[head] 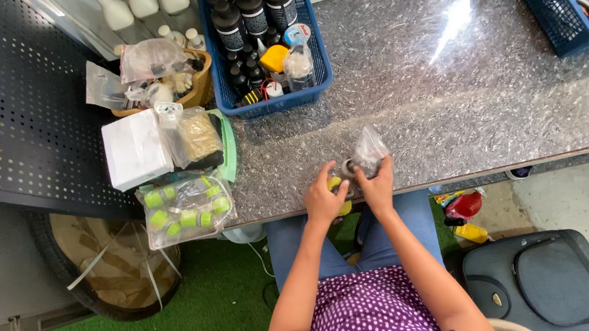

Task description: The person cleans cylindrical parts with a cloth, wraps thread seal tape around the threaded fittings by hand, and connects the components together.

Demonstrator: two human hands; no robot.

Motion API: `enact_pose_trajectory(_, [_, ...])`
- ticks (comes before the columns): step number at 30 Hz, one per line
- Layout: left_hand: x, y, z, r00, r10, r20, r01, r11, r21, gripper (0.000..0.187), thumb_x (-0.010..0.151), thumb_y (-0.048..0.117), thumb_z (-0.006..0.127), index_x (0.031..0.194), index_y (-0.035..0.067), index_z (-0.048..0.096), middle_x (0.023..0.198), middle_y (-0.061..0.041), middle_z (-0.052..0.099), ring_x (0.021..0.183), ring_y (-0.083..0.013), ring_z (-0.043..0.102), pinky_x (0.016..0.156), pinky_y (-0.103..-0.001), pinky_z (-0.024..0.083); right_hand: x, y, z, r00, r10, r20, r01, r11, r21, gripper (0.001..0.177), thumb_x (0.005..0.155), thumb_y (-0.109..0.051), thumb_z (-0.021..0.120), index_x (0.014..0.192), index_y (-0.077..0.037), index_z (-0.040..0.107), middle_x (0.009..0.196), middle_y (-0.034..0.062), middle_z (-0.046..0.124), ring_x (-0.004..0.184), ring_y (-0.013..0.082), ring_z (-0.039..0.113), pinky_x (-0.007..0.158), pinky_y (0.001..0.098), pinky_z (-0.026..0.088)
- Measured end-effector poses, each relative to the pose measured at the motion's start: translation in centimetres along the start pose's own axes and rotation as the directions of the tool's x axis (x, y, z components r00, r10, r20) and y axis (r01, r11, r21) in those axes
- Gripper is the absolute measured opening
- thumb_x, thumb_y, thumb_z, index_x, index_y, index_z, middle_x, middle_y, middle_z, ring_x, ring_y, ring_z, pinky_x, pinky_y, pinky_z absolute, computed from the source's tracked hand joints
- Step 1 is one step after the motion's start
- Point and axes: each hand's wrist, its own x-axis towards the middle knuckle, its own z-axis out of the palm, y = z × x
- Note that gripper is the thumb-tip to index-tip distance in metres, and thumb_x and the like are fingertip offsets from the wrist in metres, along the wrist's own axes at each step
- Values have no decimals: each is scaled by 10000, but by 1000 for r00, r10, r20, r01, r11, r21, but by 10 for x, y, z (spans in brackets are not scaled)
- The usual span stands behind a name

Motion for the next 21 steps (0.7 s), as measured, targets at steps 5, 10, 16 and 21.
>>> enact_pose_trajectory(5, [16, -9, -10, 982, -130, 140, 129, 991, 20, 633, 806, 337, 831, 1389, 233, 607, 1016, -131, 768, 926, -377, 728, 765, -452, 569, -2, 2, 14, 977, 168, 129, -162, 985, -58, 450, 860, -219, 784, 1181, 1, 559, 899, 153, 686, 788, 254, 662, 706, 396, 524])
enact_pose_trajectory(10, [6, -34, -3, 999, -5, 46, 24, 907, -420, 276, 891, 183, 787, 1150, 101, 737, 1079, -94, 802, 1000, -234, 783, 870, -342, 589, -5, 2, 19, 987, 119, 108, -106, 987, -123, 420, 881, -194, 768, 1208, -7, 582, 980, 188, 680, 886, 323, 667, 798, 417, 521])
enact_pose_trajectory(16, [3, -30, -12, 981, -185, 59, 194, 916, -352, 338, 808, 169, 821, 1130, 89, 755, 994, -98, 803, 923, -195, 780, 815, -325, 592, 0, 2, 25, 999, -43, 20, 46, 988, -147, 470, 915, -141, 754, 1311, 28, 565, 1246, 215, 629, 1134, 353, 634, 965, 422, 502])
enact_pose_trajectory(21, [17, -9, -12, 990, -136, 39, 142, 959, -246, 432, 770, 182, 872, 1170, 97, 732, 1046, -114, 778, 957, -220, 748, 824, -335, 574, 2, -3, 18, 985, 142, 99, -125, 980, -155, 596, 818, -201, 811, 1306, 16, 546, 1252, 203, 614, 1107, 337, 643, 873, 389, 520])
